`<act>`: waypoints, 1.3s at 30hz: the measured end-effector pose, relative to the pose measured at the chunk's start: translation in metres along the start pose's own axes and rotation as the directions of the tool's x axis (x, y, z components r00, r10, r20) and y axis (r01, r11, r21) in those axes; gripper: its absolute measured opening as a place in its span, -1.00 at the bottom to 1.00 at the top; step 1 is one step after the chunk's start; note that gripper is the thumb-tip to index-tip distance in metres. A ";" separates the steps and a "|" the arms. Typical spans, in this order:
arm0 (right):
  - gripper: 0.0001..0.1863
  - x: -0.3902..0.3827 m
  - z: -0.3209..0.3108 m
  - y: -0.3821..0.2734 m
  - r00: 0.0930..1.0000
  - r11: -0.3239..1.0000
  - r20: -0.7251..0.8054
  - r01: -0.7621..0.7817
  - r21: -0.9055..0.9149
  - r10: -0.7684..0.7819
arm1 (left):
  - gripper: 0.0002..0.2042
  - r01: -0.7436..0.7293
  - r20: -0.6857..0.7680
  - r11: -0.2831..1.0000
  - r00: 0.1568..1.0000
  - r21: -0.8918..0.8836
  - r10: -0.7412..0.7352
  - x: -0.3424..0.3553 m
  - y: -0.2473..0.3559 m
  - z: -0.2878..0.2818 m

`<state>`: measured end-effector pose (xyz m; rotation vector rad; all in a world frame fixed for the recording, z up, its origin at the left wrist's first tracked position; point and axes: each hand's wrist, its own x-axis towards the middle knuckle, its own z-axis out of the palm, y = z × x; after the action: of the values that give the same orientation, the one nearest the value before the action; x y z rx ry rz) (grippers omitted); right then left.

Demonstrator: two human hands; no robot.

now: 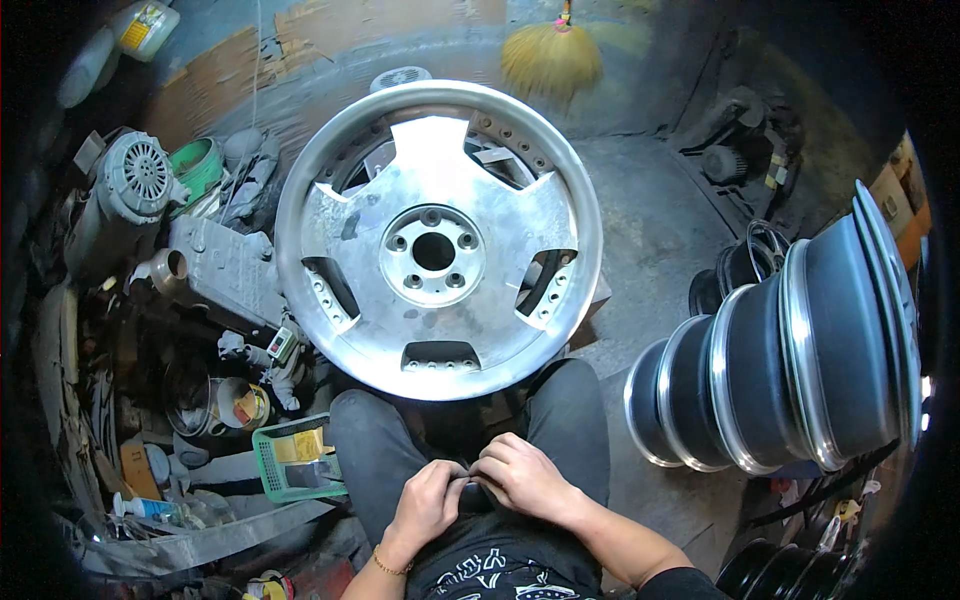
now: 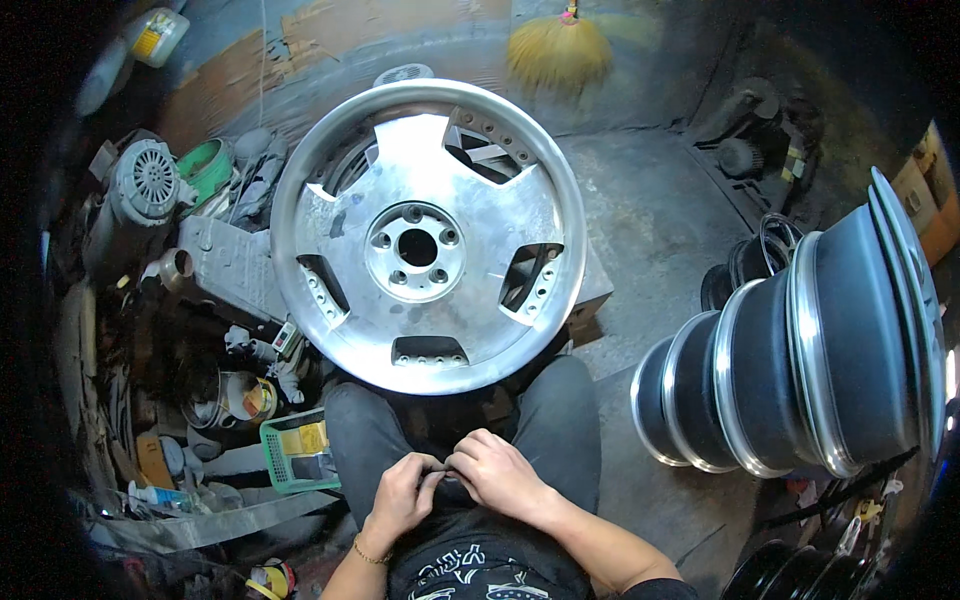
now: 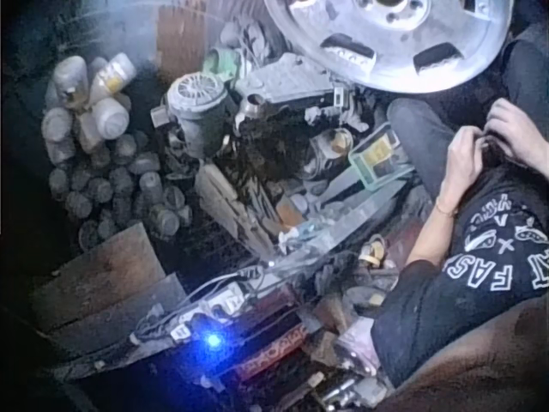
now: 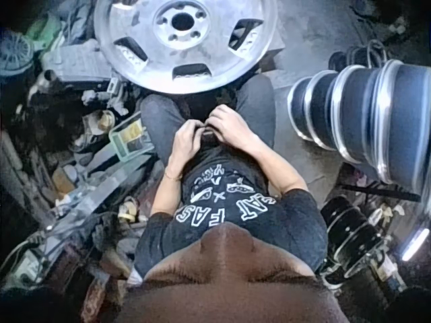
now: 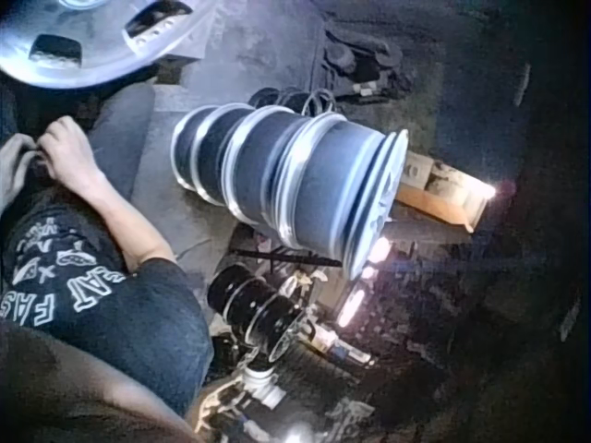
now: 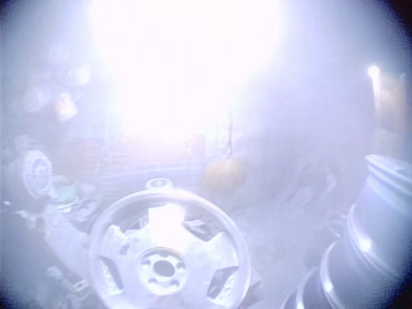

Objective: The person peels old tape from a rotary tool bit, folds a strip of sandpaper onto the bit, and wraps masking tape around it by hand.

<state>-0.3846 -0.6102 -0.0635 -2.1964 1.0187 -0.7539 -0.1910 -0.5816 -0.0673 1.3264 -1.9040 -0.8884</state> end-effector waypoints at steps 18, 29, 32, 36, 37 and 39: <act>-0.81 -0.002 0.006 0.004 1.000 1.000 0.023 -0.012 -0.015 0.012 | -0.91 0.016 -0.009 1.000 1.000 0.025 -0.016 -0.002 -0.006 0.001; -0.81 -0.006 0.008 0.003 0.998 0.999 0.055 -0.028 -0.041 0.031 | -0.91 -0.028 0.074 0.997 0.997 0.065 0.023 -0.003 -0.010 0.003; -0.80 -0.007 0.006 0.003 0.999 0.999 0.042 -0.026 -0.039 0.028 | -0.91 -0.008 0.070 0.999 0.998 0.053 0.005 -0.004 -0.007 0.004; -0.80 -0.006 0.007 0.004 0.999 0.999 0.044 -0.006 -0.049 0.008 | -0.90 -0.008 0.042 0.999 0.999 0.038 0.007 -0.004 -0.008 0.003; -0.80 -0.006 0.008 0.005 0.999 0.999 0.045 -0.002 -0.050 0.005 | -0.90 -0.018 0.031 0.999 0.999 0.044 0.017 -0.004 -0.008 0.003; -0.79 -0.007 0.011 0.007 0.998 0.996 0.066 0.021 -0.087 -0.015 | -0.90 -0.027 0.015 0.998 1.000 0.052 0.026 -0.004 -0.010 0.004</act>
<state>-0.3842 -0.6049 -0.0773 -2.2921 1.0180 -0.6522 -0.1881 -0.5792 -0.0779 1.3253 -1.9632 -0.8424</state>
